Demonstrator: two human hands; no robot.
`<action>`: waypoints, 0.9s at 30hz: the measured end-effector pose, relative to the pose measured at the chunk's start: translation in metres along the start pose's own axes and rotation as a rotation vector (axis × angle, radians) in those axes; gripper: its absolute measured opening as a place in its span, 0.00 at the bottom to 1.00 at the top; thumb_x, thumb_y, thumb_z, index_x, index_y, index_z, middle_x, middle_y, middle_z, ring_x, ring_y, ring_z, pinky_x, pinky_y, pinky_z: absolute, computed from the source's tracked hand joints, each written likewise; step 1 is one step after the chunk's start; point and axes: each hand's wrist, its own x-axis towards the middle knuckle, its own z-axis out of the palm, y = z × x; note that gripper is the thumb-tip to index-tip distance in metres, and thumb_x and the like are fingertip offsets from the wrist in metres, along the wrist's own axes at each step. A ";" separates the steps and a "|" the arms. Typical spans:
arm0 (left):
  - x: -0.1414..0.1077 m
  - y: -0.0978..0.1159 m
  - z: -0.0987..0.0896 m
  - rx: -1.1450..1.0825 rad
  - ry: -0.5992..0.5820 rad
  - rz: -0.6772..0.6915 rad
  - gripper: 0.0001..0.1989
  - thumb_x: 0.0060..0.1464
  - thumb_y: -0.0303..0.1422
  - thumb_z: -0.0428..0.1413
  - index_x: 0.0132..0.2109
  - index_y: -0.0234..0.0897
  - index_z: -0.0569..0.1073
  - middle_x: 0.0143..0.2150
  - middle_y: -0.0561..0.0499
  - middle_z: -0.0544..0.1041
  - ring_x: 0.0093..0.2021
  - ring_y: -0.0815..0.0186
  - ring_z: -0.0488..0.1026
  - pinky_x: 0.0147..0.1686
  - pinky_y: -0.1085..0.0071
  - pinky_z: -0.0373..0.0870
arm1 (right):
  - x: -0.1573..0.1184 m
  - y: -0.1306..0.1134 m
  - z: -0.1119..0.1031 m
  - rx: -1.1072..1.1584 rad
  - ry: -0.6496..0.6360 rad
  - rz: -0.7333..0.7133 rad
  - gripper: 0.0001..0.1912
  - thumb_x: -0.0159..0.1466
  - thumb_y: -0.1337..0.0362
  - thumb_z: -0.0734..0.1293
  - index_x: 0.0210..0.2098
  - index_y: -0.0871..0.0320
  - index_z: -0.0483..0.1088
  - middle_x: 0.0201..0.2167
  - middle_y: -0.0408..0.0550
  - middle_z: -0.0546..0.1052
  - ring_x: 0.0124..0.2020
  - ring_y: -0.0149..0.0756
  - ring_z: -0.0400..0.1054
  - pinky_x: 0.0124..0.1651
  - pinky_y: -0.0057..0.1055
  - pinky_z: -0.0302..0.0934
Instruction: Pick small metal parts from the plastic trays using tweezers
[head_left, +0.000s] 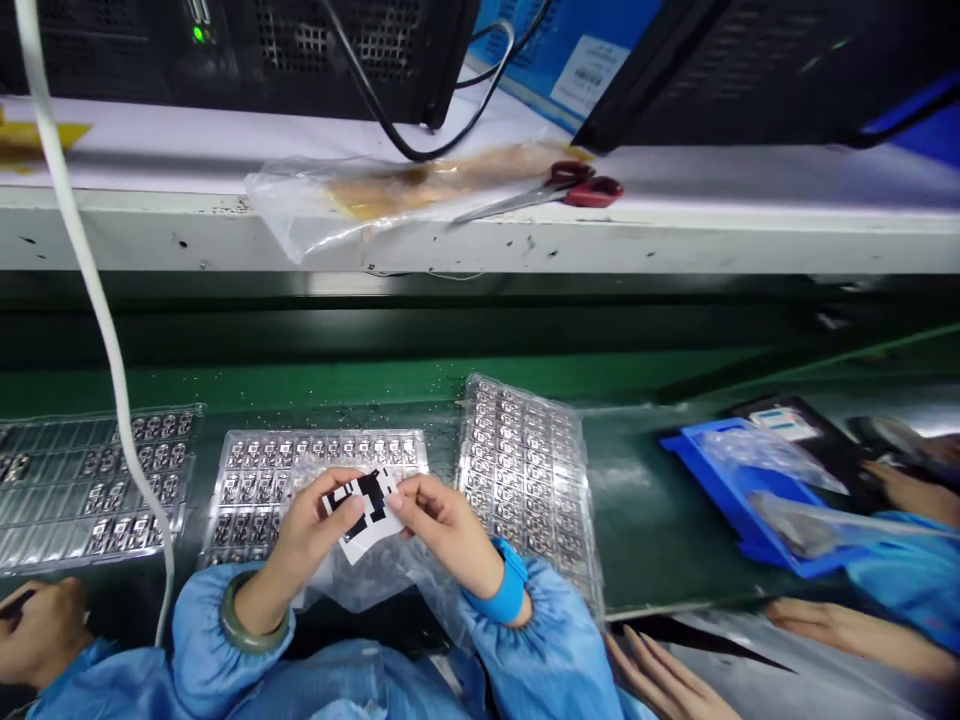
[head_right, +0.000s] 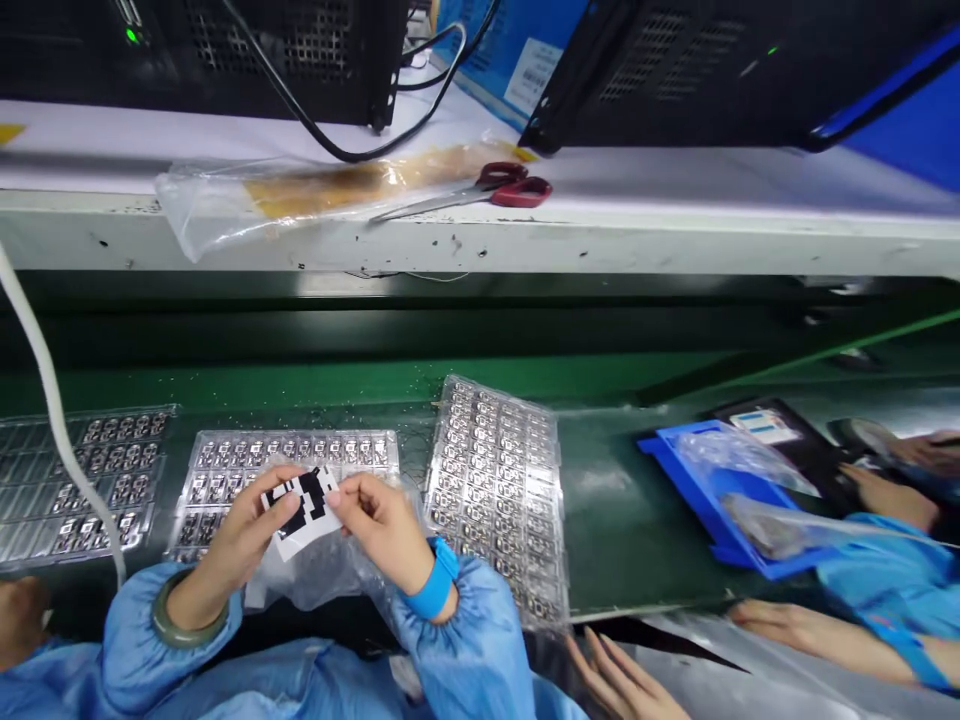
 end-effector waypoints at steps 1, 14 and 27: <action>-0.003 0.003 0.004 0.040 -0.002 -0.022 0.18 0.52 0.40 0.55 0.45 0.32 0.68 0.37 0.46 0.70 0.34 0.68 0.67 0.33 0.75 0.65 | -0.005 0.000 0.003 -0.012 0.013 -0.008 0.20 0.58 0.50 0.64 0.31 0.63 0.64 0.21 0.43 0.64 0.24 0.25 0.61 0.28 0.24 0.61; -0.042 0.001 0.019 0.219 0.082 -0.027 0.18 0.50 0.43 0.55 0.39 0.30 0.70 0.33 0.48 0.70 0.33 0.68 0.66 0.32 0.75 0.62 | -0.061 0.012 0.019 -0.238 0.277 -0.177 0.15 0.62 0.55 0.62 0.37 0.62 0.68 0.29 0.47 0.70 0.30 0.28 0.64 0.34 0.26 0.59; -0.061 0.012 0.043 0.435 -0.051 0.253 0.12 0.54 0.37 0.51 0.38 0.32 0.73 0.35 0.48 0.72 0.36 0.67 0.68 0.38 0.74 0.63 | -0.097 -0.004 0.037 -0.582 0.582 -0.681 0.08 0.59 0.70 0.65 0.39 0.59 0.69 0.43 0.52 0.66 0.47 0.34 0.62 0.48 0.33 0.60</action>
